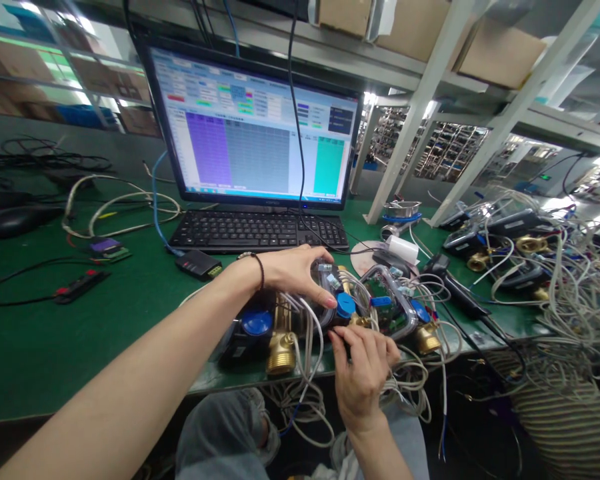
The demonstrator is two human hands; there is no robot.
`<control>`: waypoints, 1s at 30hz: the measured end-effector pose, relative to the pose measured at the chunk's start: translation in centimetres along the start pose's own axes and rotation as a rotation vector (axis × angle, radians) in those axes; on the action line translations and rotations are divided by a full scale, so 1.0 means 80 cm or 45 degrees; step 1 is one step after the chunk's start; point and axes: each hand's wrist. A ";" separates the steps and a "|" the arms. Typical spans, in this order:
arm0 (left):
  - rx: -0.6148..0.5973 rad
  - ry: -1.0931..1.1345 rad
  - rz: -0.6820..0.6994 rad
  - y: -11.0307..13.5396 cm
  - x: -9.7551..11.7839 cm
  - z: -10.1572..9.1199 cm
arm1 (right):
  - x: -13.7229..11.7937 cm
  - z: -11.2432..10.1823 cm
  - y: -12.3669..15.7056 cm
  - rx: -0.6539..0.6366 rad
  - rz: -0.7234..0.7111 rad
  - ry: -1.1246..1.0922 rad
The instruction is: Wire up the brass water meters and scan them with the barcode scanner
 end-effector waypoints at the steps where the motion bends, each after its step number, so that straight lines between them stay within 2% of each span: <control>1: -0.026 -0.018 -0.011 0.001 0.004 -0.002 | -0.001 0.000 -0.002 0.001 0.011 -0.002; 8: -0.066 -0.082 -0.094 -0.001 0.023 -0.004 | 0.002 0.001 -0.005 -0.087 0.032 -0.097; 12: -0.073 -0.101 -0.110 -0.003 0.022 -0.004 | -0.005 -0.004 0.015 -0.161 -0.010 -0.229; 15: -0.047 -0.108 -0.079 -0.003 0.019 -0.002 | -0.012 -0.027 0.037 -0.155 0.006 -0.308; 17: -0.024 -0.108 -0.060 -0.003 0.015 0.000 | -0.001 -0.056 0.044 -0.133 0.052 -0.318; 20: -0.025 -0.095 -0.080 -0.005 0.012 0.001 | 0.056 -0.115 0.031 -0.045 0.260 -0.160; 23: -0.039 -0.047 -0.100 -0.007 0.012 0.000 | 0.148 -0.177 -0.001 0.108 0.715 0.179; 24: -0.025 -0.032 -0.102 -0.007 0.012 0.000 | 0.180 -0.192 -0.011 0.108 0.821 0.238; 25: -0.004 -0.024 -0.104 -0.007 0.013 0.001 | 0.209 -0.204 -0.020 0.037 0.872 0.244; 27: 0.046 -0.021 -0.120 -0.008 0.014 0.004 | 0.254 -0.212 -0.030 -0.099 0.876 0.219; 30: 0.067 -0.002 -0.164 -0.012 0.014 0.010 | 0.286 -0.203 -0.030 -0.211 0.811 0.235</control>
Point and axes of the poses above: each hand's wrist, its own y-axis away from the middle knuckle, its own z-axis out of the palm, x = y × z, and after that the axes turned 7 degrees about -y, right-handed
